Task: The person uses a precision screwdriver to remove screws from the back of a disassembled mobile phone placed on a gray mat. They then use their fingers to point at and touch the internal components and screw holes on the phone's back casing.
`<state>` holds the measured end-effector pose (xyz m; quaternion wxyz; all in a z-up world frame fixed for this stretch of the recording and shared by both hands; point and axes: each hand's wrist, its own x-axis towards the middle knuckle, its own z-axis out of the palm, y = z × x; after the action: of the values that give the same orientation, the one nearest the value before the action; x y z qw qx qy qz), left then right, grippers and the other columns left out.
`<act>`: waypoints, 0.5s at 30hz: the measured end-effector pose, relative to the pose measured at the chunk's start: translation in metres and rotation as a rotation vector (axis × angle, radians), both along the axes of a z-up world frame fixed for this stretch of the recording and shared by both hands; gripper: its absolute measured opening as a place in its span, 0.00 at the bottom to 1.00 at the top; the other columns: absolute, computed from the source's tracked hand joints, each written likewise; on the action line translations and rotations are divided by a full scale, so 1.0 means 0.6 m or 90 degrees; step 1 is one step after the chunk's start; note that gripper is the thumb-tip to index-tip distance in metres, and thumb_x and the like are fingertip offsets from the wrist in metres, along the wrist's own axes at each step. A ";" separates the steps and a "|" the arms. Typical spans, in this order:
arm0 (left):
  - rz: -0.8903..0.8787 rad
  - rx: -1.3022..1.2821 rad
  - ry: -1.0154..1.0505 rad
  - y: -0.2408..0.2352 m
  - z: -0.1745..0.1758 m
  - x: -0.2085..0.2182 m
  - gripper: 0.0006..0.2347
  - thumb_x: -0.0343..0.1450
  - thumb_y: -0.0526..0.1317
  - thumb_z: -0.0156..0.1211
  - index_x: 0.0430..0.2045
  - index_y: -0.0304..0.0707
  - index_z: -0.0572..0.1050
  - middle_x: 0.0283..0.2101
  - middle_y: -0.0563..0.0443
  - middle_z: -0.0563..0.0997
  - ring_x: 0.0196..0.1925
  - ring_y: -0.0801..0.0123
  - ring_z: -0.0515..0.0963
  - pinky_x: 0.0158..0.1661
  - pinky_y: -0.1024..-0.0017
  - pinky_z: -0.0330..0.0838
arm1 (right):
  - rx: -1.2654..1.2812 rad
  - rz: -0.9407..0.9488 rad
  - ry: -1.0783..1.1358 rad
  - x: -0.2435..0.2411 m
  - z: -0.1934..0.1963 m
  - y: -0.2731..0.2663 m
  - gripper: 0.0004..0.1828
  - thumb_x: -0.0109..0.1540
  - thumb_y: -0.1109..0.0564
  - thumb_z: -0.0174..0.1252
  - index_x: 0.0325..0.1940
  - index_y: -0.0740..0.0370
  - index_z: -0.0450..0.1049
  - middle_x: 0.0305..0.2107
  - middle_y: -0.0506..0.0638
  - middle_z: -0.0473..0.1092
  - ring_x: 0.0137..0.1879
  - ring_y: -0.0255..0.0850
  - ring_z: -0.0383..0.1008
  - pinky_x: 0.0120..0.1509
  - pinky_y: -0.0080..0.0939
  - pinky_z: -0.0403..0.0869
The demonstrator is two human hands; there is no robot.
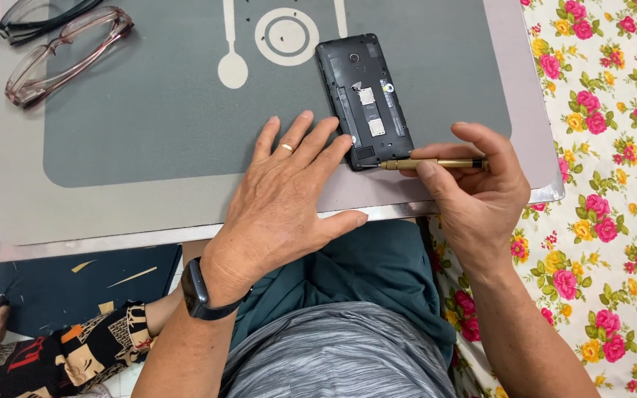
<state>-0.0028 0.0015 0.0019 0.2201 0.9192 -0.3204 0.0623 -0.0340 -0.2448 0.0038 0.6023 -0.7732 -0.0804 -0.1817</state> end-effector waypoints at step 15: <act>-0.008 0.000 -0.036 0.002 0.007 -0.007 0.36 0.70 0.61 0.71 0.69 0.39 0.68 0.74 0.38 0.69 0.77 0.37 0.65 0.73 0.35 0.51 | -0.050 0.011 -0.034 -0.002 -0.008 -0.011 0.26 0.71 0.71 0.64 0.70 0.60 0.65 0.49 0.64 0.78 0.56 0.50 0.85 0.63 0.44 0.87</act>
<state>-0.0069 0.0028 0.0060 0.2112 0.9151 -0.3324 0.0866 -0.0353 -0.2516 -0.0010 0.5707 -0.7903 -0.1107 -0.1938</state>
